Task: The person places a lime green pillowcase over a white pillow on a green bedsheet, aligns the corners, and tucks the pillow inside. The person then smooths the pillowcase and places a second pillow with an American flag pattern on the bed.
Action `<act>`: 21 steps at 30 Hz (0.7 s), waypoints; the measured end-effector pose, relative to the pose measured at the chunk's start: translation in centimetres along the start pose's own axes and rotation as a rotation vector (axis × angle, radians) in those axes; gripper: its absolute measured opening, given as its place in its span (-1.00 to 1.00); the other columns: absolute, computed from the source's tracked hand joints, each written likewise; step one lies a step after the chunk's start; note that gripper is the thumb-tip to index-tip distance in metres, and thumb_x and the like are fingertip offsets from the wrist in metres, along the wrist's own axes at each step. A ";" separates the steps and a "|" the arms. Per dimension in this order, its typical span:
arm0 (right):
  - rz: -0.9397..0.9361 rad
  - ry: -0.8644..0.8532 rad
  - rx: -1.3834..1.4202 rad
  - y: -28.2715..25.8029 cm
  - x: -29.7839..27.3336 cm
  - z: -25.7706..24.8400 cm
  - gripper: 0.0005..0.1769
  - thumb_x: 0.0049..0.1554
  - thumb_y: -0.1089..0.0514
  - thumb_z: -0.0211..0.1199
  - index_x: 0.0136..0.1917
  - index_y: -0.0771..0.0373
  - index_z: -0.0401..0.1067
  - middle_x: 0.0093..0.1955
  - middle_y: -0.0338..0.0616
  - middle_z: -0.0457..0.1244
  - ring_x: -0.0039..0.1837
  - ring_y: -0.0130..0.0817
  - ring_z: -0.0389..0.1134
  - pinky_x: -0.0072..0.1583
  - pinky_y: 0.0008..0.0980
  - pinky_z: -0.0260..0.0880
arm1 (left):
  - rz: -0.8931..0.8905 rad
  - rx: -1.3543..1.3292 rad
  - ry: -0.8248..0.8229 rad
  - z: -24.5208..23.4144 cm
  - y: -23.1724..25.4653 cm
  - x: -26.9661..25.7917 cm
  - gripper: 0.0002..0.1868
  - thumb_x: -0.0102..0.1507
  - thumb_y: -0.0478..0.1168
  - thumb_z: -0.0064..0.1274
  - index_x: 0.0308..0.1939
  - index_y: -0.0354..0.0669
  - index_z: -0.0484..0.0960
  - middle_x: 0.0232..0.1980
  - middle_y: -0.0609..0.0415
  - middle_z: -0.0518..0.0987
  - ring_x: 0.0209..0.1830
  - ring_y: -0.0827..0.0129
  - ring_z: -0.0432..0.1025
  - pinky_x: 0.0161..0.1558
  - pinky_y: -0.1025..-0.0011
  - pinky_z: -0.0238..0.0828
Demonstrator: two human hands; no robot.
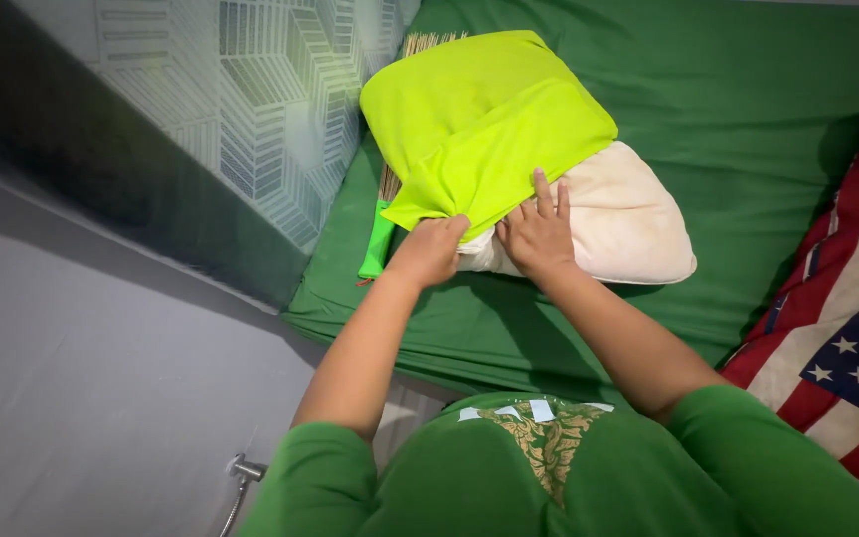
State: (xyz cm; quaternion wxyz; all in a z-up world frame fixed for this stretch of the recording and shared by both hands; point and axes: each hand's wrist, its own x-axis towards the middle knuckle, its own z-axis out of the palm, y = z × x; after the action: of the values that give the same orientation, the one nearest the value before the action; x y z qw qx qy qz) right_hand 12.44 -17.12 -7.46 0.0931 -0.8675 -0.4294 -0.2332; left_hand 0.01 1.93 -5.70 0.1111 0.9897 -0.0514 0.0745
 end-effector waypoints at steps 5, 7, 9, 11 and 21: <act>-0.497 0.578 0.007 1.4 -4.2 3.1 -0.71 0.21 -0.04 0.17 0.05 0.16 0.54 -0.21 -0.05 0.17 -0.21 -0.02 0.25 -0.14 -0.03 0.24 | -0.031 0.007 0.109 -0.9 -1.1 0.2 -0.55 0.14 -0.33 0.01 0.12 -0.04 0.46 -0.14 -0.07 0.61 -0.05 -0.06 0.55 0.08 0.08 0.49; -0.625 0.511 0.068 -0.8 -6.0 0.5 -0.71 0.21 -0.03 0.16 0.06 0.16 0.52 -0.27 -0.13 0.14 -0.29 -0.15 0.23 -0.22 -0.19 0.25 | -0.010 0.022 0.134 -0.8 -0.8 1.2 -0.57 0.14 -0.34 0.01 0.11 -0.02 0.47 -0.17 -0.04 0.61 -0.08 -0.05 0.56 0.06 0.07 0.49; -0.749 0.444 0.130 -2.1 -7.0 -0.6 -0.71 0.20 -0.02 0.15 0.06 0.17 0.51 -0.33 -0.20 0.11 -0.36 -0.28 0.21 -0.29 -0.34 0.26 | 0.013 0.039 0.159 -0.9 -0.3 2.0 -0.58 0.14 -0.35 0.00 0.09 -0.01 0.49 -0.20 -0.02 0.61 -0.11 -0.05 0.56 0.04 0.06 0.49; -0.346 0.019 0.294 -2.3 -6.8 -0.4 -0.14 0.20 -0.33 0.15 0.58 0.16 0.13 -0.02 0.02 0.42 -0.17 -0.06 0.51 -0.20 -0.12 0.52 | 0.028 0.042 0.252 -1.6 0.3 2.7 -0.53 0.13 -0.35 0.03 0.12 0.05 0.50 -0.21 0.07 0.59 -0.11 0.02 0.57 0.04 0.11 0.50; -0.063 -0.196 0.378 0.5 1.3 0.4 -0.68 0.16 0.03 0.10 0.07 0.20 0.12 -0.44 0.16 0.28 -0.25 0.32 0.42 -0.23 0.21 0.37 | -0.078 -0.181 0.187 -3.6 4.1 3.1 -0.54 0.17 -0.16 0.07 0.16 -0.08 0.51 -0.10 -0.15 0.63 0.01 -0.13 0.56 0.15 0.02 0.43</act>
State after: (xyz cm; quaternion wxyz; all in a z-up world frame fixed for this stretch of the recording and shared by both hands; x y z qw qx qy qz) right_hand 13.67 -16.38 -7.17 0.2047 -0.8392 -0.4994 -0.0658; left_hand 2.06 -1.52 -0.83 0.2072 0.9656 -0.0088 0.1571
